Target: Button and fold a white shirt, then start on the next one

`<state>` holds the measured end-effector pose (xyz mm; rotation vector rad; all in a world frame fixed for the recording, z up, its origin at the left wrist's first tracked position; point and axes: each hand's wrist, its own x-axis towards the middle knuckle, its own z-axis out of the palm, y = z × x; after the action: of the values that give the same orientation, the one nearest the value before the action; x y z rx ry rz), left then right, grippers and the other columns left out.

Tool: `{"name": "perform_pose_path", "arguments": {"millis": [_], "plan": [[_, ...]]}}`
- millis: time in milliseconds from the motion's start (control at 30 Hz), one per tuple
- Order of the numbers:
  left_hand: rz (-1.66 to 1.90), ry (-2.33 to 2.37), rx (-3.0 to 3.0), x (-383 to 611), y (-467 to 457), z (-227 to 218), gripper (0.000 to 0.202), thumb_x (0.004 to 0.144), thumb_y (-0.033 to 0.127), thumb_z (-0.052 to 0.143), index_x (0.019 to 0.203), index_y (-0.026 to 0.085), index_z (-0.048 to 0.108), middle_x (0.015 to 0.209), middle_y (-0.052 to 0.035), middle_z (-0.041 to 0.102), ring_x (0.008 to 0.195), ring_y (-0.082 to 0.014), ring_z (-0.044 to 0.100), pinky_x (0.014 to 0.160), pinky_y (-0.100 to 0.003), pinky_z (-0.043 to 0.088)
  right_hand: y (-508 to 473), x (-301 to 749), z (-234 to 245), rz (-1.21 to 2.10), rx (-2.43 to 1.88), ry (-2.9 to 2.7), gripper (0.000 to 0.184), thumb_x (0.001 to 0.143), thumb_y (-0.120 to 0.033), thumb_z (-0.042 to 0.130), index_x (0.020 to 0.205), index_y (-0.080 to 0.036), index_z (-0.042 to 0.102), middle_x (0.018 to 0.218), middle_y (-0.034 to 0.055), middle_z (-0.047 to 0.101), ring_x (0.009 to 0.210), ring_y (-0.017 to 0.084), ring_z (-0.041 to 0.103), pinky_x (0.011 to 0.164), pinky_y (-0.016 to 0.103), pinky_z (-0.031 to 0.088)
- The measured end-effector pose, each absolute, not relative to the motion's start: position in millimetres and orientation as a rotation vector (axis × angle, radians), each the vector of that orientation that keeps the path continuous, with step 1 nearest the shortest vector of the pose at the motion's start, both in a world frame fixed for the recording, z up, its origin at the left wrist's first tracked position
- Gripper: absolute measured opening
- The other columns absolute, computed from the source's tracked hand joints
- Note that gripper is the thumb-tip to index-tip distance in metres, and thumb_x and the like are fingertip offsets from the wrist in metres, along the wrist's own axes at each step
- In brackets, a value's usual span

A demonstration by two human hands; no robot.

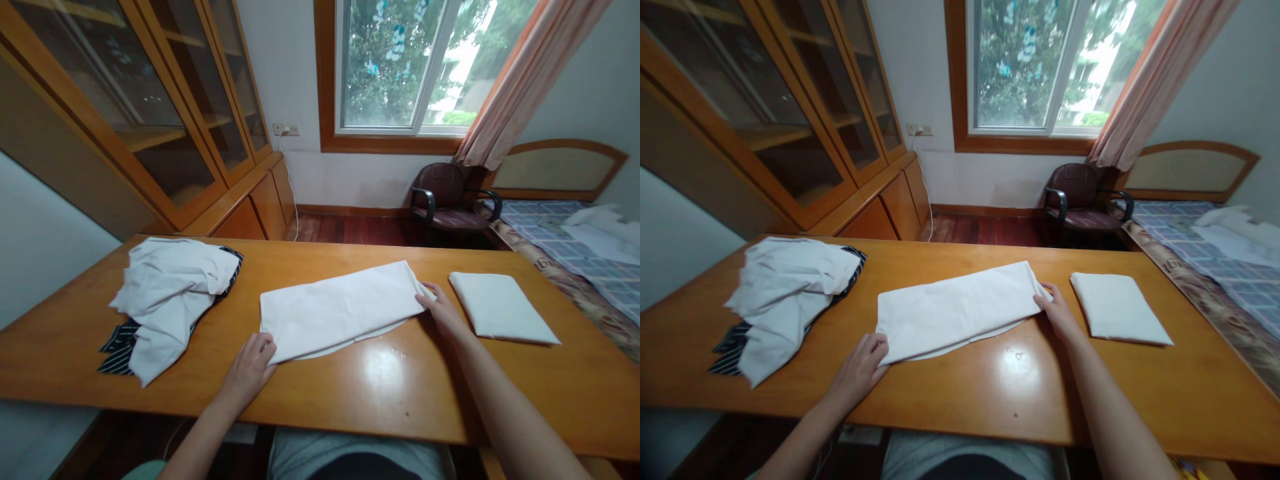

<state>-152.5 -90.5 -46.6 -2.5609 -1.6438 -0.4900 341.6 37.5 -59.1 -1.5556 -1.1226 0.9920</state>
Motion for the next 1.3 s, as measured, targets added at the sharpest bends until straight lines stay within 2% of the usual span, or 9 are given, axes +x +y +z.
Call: {"name": "perform_pose_path", "arguments": {"millis": [133,367,500,633,800,933,1067,1167,1300], "plan": [[-0.49,-1.62,-2.599,-152,-90,-43,0.023,0.08,0.001,0.057,0.089,0.022,0.054,0.099,-0.0048,0.055,0.089,-0.0217,0.051,0.079,-0.034,0.049,34,345,-61,0.994,-1.534,-1.114,0.058,0.067,-0.043,0.075,0.12,-0.024,0.058,0.097,0.0032,0.064,0.084,0.023,0.062,0.072,0.032,0.049],[-0.507,-1.595,-2.722,-152,-91,-32,0.029,0.072,-0.003,0.046,0.085,0.021,0.056,0.097,-0.0061,0.057,0.09,-0.0223,0.052,0.083,-0.037,0.049,30,347,-64,0.857,-1.575,-1.214,0.059,0.07,-0.044,0.073,0.123,-0.024,0.057,0.101,0.0029,0.06,0.091,0.024,0.06,0.079,0.034,0.049],[-0.64,-1.556,-2.885,-156,-87,-19,0.036,0.064,-0.004,0.039,0.084,0.021,0.055,0.107,-0.0069,0.06,0.1,-0.0213,0.057,0.089,-0.036,0.051,28,345,-64,0.779,-1.625,-1.179,0.063,0.067,-0.041,0.072,0.126,-0.024,0.056,0.099,0.0034,0.058,0.087,0.024,0.059,0.074,0.035,0.051],[-0.743,-1.556,-2.887,-155,-74,-1,0.033,0.069,-0.001,0.039,0.083,0.021,0.059,0.115,-0.0076,0.065,0.105,-0.022,0.06,0.091,-0.037,0.052,28,340,-64,0.71,-1.631,-1.121,0.06,0.068,-0.037,0.065,0.126,-0.023,0.054,0.114,0.0075,0.057,0.101,0.027,0.058,0.078,0.036,0.052],[-0.827,-1.335,-2.985,-133,-47,24,0.033,0.076,0.002,0.038,0.077,0.022,0.064,0.108,-0.0037,0.073,0.103,-0.0206,0.063,0.093,-0.039,0.052,29,336,-68,0.69,-1.606,-1.081,0.057,0.066,-0.027,0.054,0.122,-0.023,0.054,0.112,0.006,0.056,0.104,0.024,0.057,0.085,0.034,0.051],[-0.836,-1.487,-2.831,-98,-25,25,0.036,0.085,0.008,0.038,0.1,0.021,0.069,0.126,-0.0049,0.068,0.121,-0.0206,0.058,0.106,-0.041,0.046,31,336,-73,0.603,-1.642,-1.128,0.052,0.065,-0.024,0.048,0.116,-0.022,0.056,0.112,0.0067,0.055,0.107,0.025,0.054,0.094,0.039,0.048],[-0.516,-1.751,-2.575,-65,-9,-4,0.046,0.098,0.03,0.041,0.141,0.017,0.051,0.154,-0.0105,0.045,0.145,-0.0297,0.035,0.119,-0.054,0.027,31,337,-70,0.53,-1.67,-1.206,0.049,0.064,-0.024,0.048,0.113,-0.021,0.058,0.111,0.0077,0.053,0.105,0.025,0.055,0.098,0.041,0.047],[-0.374,-1.858,-2.478,-57,-4,-32,0.055,0.1,0.041,0.04,0.15,0.021,0.04,0.161,-0.0089,0.033,0.15,-0.0318,0.025,0.121,-0.058,0.018,29,340,-66,0.466,-1.704,-1.282,0.05,0.063,-0.022,0.05,0.112,-0.022,0.058,0.111,0.0077,0.051,0.103,0.025,0.056,0.098,0.04,0.049],[-0.301,-1.876,-2.466,-67,-4,-52,0.06,0.101,0.047,0.035,0.155,0.021,0.032,0.162,-0.0099,0.03,0.151,-0.0307,0.022,0.121,-0.059,0.014,27,346,-65,0.353,-1.775,-1.417,0.053,0.061,-0.017,0.051,0.113,-0.022,0.059,0.111,0.0092,0.047,0.108,0.027,0.054,0.104,0.04,0.046]]}}
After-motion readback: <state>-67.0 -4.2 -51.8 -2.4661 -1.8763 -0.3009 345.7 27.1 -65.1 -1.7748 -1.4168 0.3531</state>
